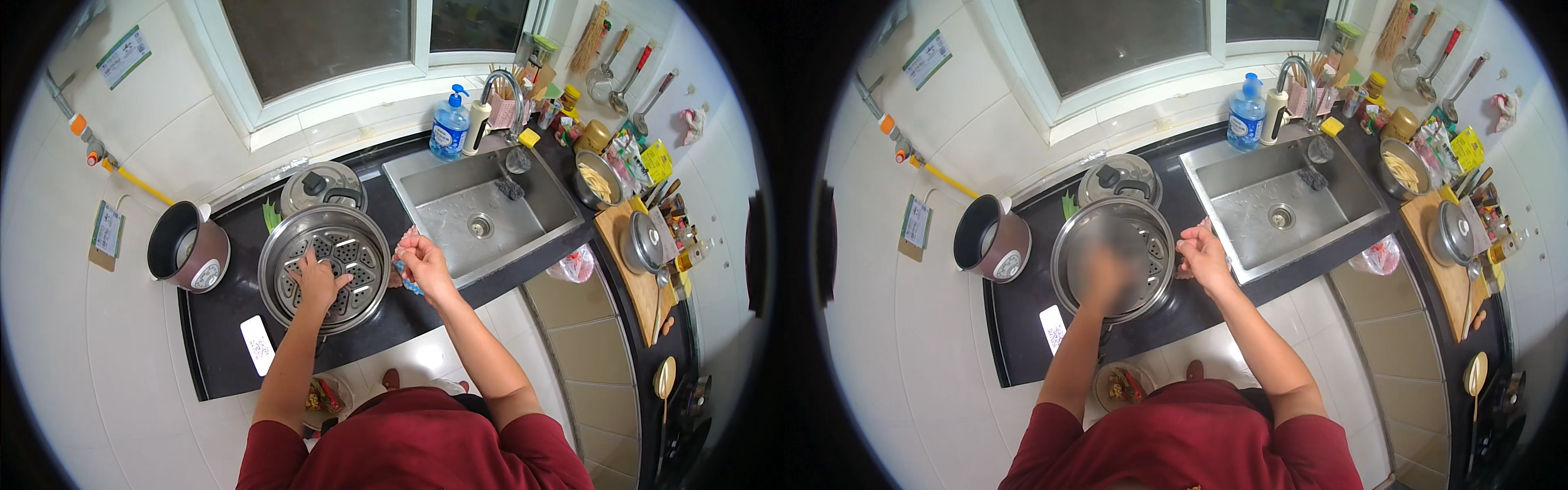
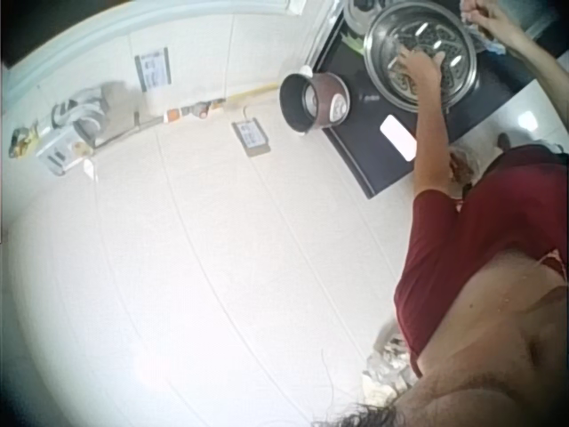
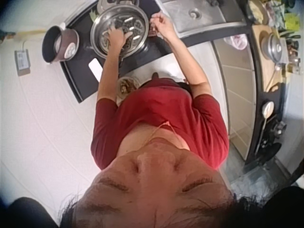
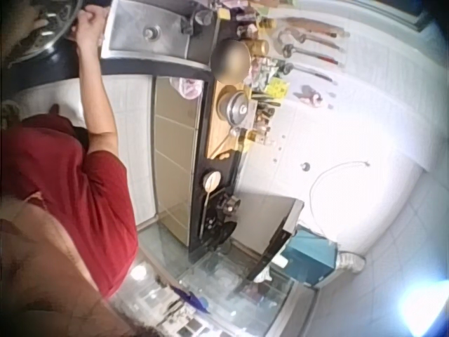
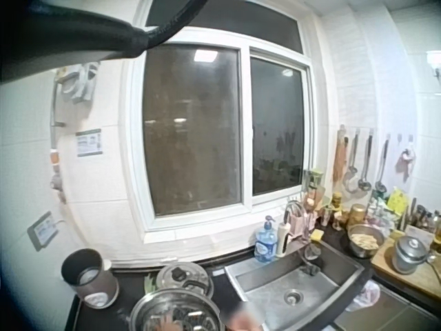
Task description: The person prepares a leek by peeling off its outer layers and discarding them into a bin. They then fill a pot with water from the sink, place a steamer insert inside, and cover it with a lid. Finally, the person washes the leek under running water.
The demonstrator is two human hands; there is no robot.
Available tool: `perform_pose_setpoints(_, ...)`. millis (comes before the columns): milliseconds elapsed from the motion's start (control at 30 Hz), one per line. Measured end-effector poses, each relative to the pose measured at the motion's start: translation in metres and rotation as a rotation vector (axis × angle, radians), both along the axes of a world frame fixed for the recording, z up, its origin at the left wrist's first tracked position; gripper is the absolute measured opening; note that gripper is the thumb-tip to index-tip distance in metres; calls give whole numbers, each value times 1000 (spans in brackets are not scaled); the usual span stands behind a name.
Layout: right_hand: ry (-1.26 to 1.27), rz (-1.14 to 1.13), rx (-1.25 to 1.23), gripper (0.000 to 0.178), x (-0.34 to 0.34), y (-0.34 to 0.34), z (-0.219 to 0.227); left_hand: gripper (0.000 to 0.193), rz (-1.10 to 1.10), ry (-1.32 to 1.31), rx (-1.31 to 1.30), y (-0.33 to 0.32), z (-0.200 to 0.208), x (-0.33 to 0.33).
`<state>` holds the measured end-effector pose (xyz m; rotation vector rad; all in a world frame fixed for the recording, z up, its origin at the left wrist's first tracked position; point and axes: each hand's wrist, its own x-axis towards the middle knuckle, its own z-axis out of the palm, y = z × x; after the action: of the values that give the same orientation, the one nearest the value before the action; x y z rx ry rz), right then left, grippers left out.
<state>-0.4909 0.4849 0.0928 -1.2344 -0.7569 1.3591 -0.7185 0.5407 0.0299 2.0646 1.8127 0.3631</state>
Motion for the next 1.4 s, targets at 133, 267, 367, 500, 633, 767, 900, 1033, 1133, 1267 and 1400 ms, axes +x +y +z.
perform_pose_setpoints(133, 11, -1, 2, 12, 2, 1, -8, 60, -71, 21, 90, 4, -22, -7)
perform_pose_setpoints(267, -3, 5, -2, 11, 0, -1, -4, 61, -84, 2, 53, 8, -40, -11)
perform_pose_setpoints(367, 3, 6, 2, 10, 2, 0, -6, 64, -148, 60, -2, 7, -38, -11)
perform_pose_setpoints(500, 16, 9, 10, 11, 4, 0, -11, 68, -181, 59, -62, 13, -42, -17)
perform_pose_setpoints(633, 2, 23, 8, 13, 5, -1, -13, 67, -180, 42, -82, 15, -42, -16)
perform_pose_setpoints(767, -34, 66, 27, 16, 0, -1, -18, 63, -185, 54, -47, 12, -43, -21)
perform_pose_setpoints(900, -28, 102, 47, 19, 0, -4, -17, 55, -117, 36, 115, -4, -7, -16)
perform_pose_setpoints(1033, -20, 66, 37, 19, 12, -9, -20, 51, -97, -29, 411, -33, 39, -22)
perform_pose_setpoints(1133, -18, 19, 83, 18, 11, -8, -42, 65, 93, 140, 470, -52, 46, -28)
perform_pose_setpoints(1267, -133, 69, 130, 18, 10, -12, -42, 81, 191, 150, 453, -46, 33, -38)
perform_pose_setpoints(1400, -155, 28, 113, 16, 21, -31, -31, 82, 169, 153, 449, -37, 37, -37)
